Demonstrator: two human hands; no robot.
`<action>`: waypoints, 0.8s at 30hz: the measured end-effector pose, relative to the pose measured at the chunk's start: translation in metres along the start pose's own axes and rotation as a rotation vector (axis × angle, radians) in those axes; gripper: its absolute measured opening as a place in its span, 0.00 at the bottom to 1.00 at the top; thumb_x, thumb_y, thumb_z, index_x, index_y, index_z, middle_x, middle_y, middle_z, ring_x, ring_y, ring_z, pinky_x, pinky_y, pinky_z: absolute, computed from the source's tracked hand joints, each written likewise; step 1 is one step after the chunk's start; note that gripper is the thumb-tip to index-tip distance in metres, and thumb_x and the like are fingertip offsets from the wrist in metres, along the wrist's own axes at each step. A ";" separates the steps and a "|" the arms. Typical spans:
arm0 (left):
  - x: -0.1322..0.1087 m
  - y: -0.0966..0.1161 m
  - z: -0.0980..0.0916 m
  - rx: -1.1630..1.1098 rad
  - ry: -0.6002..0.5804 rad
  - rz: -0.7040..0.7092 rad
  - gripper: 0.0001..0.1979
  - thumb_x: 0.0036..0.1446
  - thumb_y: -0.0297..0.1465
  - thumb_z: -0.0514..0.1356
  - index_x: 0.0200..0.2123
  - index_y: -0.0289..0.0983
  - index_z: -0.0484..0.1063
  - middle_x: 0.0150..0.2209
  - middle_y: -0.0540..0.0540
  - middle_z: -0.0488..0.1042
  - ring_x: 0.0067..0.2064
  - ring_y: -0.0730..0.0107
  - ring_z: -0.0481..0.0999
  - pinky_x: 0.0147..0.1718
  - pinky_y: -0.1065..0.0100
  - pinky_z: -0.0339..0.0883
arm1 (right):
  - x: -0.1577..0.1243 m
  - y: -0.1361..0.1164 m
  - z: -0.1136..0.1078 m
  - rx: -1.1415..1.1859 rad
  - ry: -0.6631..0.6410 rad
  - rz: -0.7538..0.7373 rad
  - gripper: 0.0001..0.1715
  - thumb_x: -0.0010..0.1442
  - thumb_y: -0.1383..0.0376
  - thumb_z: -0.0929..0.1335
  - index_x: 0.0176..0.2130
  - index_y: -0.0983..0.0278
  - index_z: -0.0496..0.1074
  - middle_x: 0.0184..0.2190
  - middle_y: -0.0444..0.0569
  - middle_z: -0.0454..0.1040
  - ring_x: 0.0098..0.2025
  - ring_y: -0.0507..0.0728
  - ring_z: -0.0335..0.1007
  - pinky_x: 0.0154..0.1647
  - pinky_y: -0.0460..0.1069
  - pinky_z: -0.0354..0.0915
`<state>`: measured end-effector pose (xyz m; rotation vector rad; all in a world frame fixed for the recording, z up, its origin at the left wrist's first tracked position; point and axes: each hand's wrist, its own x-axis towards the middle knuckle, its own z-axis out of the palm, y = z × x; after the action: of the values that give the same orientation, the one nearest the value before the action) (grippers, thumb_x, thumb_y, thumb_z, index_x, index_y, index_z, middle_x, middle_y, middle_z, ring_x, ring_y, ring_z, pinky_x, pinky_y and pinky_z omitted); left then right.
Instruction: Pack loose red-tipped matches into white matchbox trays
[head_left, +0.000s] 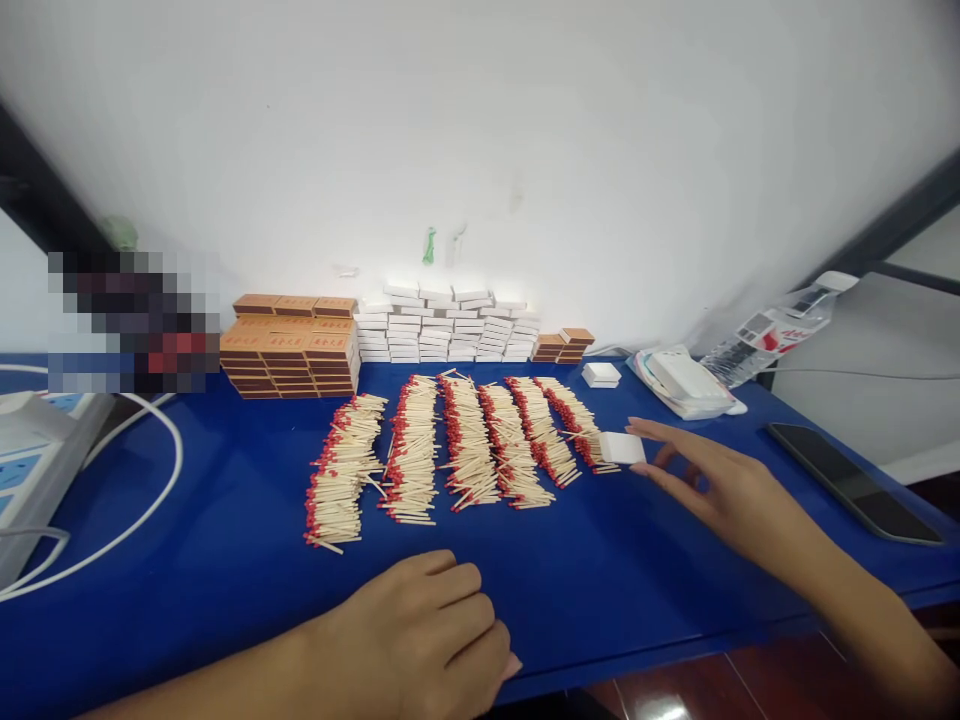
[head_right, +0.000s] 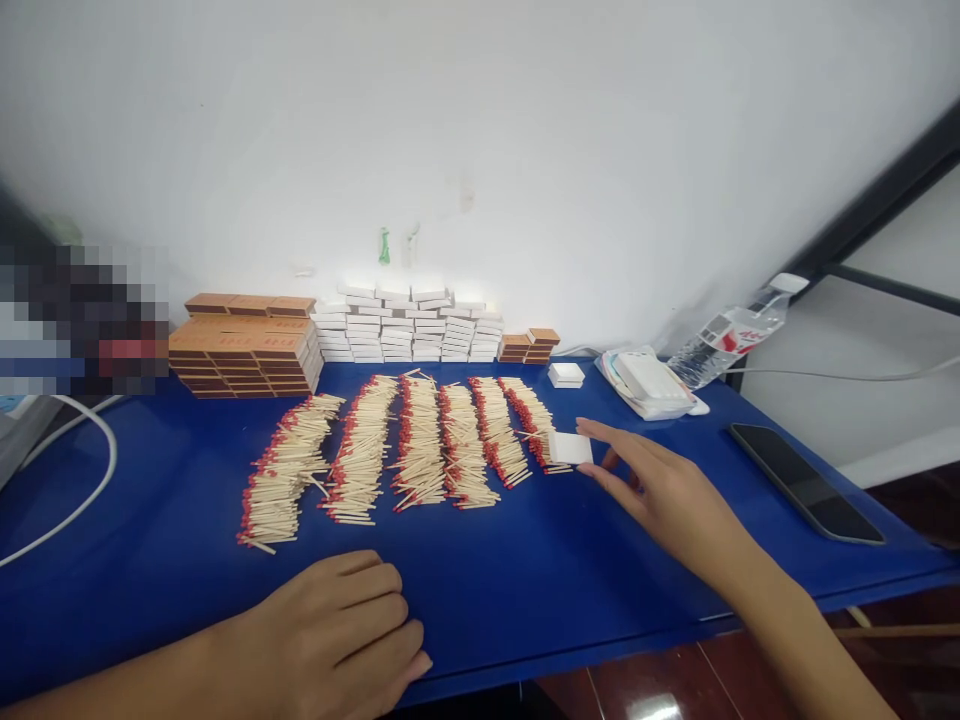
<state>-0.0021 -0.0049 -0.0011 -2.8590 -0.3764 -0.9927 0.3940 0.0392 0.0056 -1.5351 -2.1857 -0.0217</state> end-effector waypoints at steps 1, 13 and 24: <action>0.000 0.001 0.000 -0.019 0.032 -0.043 0.05 0.66 0.26 0.62 0.35 0.37 0.74 0.24 0.51 0.70 0.26 0.69 0.67 0.25 0.63 0.64 | -0.003 -0.007 -0.003 0.012 0.013 0.000 0.31 0.72 0.44 0.66 0.67 0.53 0.70 0.37 0.51 0.81 0.27 0.59 0.75 0.32 0.56 0.75; 0.003 -0.003 -0.002 -0.454 0.116 -0.635 0.06 0.70 0.32 0.62 0.47 0.40 0.76 0.37 0.50 0.80 0.39 0.71 0.79 0.39 0.69 0.73 | -0.004 -0.151 0.018 0.003 0.100 -0.650 0.19 0.74 0.71 0.65 0.61 0.65 0.75 0.52 0.55 0.84 0.51 0.63 0.83 0.47 0.57 0.81; 0.005 -0.005 0.002 -0.473 0.185 -0.737 0.07 0.57 0.23 0.64 0.37 0.41 0.78 0.29 0.56 0.79 0.30 0.76 0.78 0.31 0.73 0.71 | 0.002 -0.162 0.033 -0.119 0.099 -0.777 0.21 0.74 0.72 0.59 0.57 0.73 0.76 0.45 0.61 0.85 0.40 0.63 0.83 0.35 0.56 0.78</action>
<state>0.0009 0.0014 0.0006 -3.0138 -1.4129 -1.6251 0.2370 -0.0106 0.0169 -0.6296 -2.5856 -0.4669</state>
